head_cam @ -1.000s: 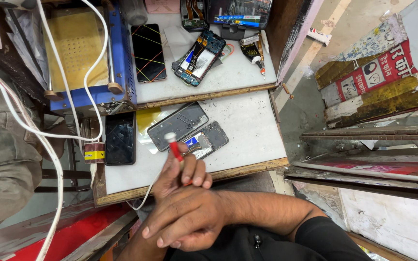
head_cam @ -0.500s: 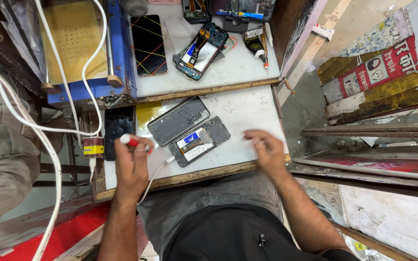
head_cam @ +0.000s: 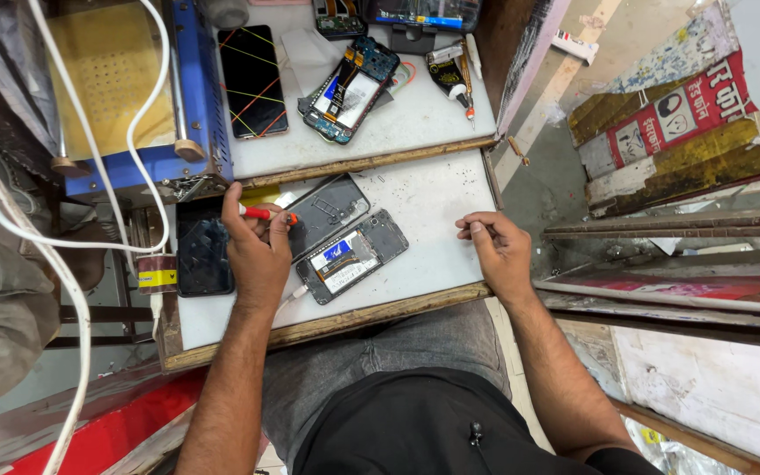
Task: The person works on a disassembled smartphone on a cluttered workbench. They use a red-handled screwdriver to remove screws from the phone's frame, then lift and set aside the back cover. The person continues to remove additional screws and small components from the phone's interior.
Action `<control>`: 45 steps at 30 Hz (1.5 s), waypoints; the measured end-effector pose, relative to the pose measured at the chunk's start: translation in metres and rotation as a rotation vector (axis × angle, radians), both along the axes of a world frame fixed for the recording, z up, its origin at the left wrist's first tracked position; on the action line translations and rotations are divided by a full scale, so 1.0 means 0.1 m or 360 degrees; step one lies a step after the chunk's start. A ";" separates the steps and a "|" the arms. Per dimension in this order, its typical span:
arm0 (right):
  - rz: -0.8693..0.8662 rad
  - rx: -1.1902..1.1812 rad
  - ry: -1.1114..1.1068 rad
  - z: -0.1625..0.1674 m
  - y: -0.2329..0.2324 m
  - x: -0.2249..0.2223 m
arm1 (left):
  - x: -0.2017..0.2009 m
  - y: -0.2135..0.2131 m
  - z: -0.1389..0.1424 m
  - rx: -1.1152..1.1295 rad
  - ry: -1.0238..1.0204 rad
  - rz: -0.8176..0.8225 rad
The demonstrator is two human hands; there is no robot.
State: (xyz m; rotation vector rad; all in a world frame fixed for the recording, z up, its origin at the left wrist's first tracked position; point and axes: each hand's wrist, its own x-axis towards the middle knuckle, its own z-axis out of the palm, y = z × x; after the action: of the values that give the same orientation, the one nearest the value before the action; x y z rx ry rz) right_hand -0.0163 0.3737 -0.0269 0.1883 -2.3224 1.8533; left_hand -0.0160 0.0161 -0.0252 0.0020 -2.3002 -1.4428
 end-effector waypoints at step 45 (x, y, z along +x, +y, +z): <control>0.0611 0.0889 0.0279 0.28 -1.14 0.48 | 0.77 0.07 -0.05 0.0851 -0.0510 -0.0195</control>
State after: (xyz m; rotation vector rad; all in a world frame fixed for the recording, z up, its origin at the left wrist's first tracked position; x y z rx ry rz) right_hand 0.0313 0.2600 0.0010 0.8777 -2.7510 1.1862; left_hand 0.0613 0.0232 -0.0299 0.2703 -2.0949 -2.2187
